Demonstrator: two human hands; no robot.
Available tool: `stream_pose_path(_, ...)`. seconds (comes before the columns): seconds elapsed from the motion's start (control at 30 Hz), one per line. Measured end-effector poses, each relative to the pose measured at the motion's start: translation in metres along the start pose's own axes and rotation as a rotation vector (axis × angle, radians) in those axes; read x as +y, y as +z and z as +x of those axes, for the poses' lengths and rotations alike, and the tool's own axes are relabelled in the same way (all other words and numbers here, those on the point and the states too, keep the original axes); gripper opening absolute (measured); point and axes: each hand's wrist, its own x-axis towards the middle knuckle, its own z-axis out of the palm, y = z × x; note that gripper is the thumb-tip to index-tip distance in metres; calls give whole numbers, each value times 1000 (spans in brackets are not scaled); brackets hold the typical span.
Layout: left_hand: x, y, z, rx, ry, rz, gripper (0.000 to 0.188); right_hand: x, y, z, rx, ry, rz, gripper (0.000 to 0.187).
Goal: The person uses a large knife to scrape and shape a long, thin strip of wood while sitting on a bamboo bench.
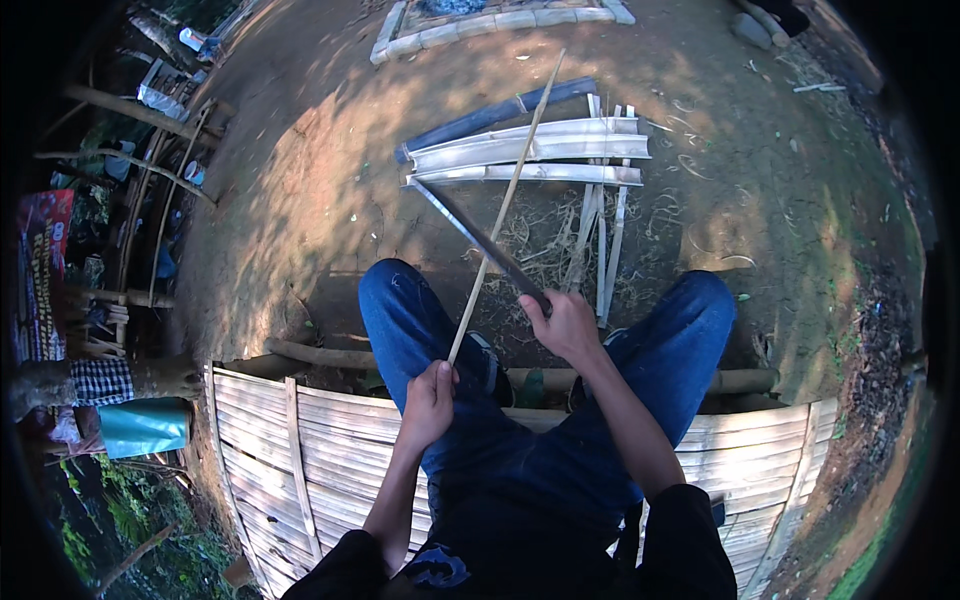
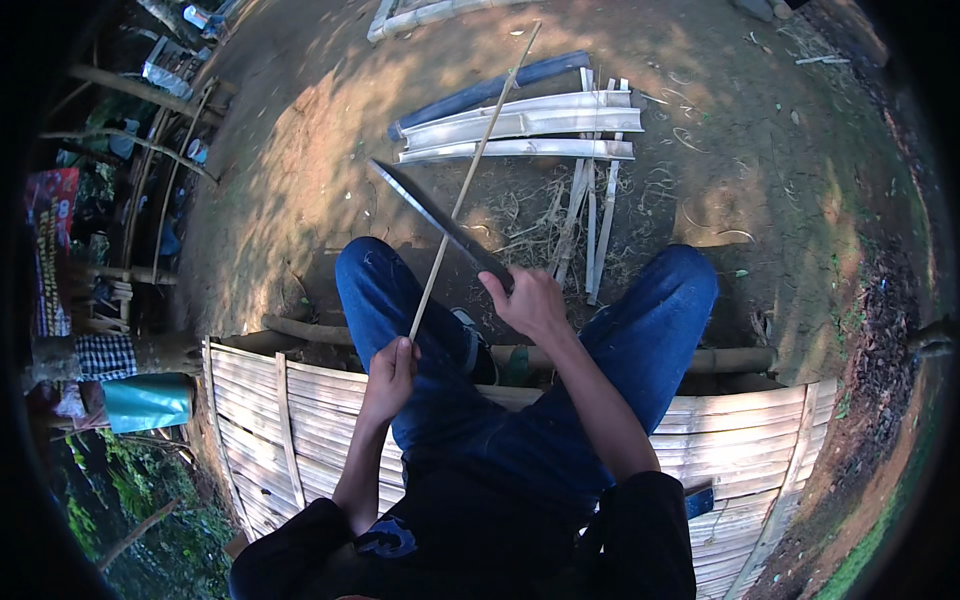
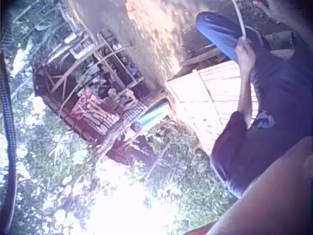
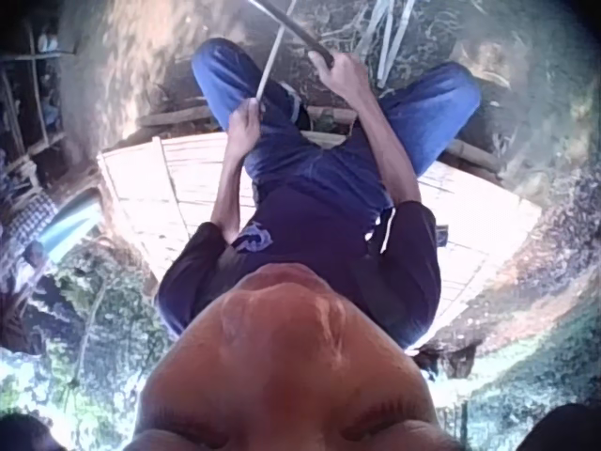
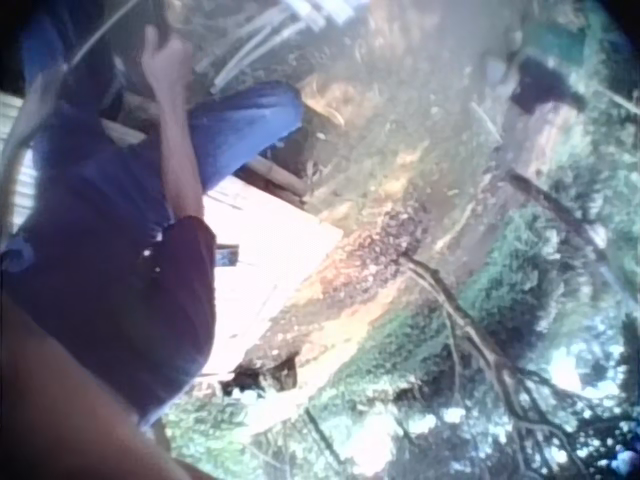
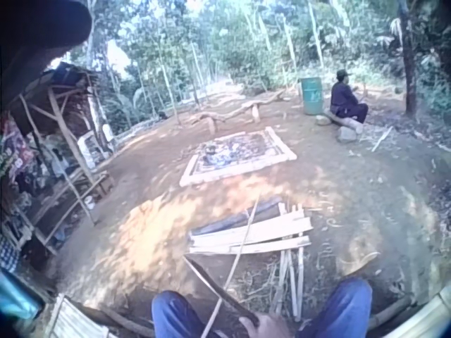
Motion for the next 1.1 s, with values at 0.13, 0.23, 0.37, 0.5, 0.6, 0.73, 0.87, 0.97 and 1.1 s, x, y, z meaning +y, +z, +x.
stream_pose_path(0.13,-16,1,1,-22,-8,-43,38,-6,-20,2,-241,160,128,58)
stream_pose_path(0.23,-9,6,13,-45,-6,-59,38,-23,-12,-20,-311,-104,55,59)
stream_pose_path(0.37,-7,12,18,44,83,11,38,-38,-10,-26,-284,-289,13,50)
stream_pose_path(0.5,0,-3,8,-5,39,45,39,-14,-10,-4,-212,-55,6,60)
stream_pose_path(0.6,-8,-4,4,-40,-82,-67,41,-9,-11,4,-166,96,67,60)
stream_pose_path(0.73,-14,2,10,-93,-143,-116,42,-14,-6,-12,-276,-84,78,61)
stream_pose_path(0.87,-2,5,2,-2,101,159,43,-21,-18,-9,-218,-240,-51,62)
stream_pose_path(0.97,-10,-7,-10,-43,2,141,44,6,-17,15,-136,171,92,62)
stream_pose_path(1.1,-19,-16,-12,-124,-188,-84,46,7,-21,22,-138,354,227,59)
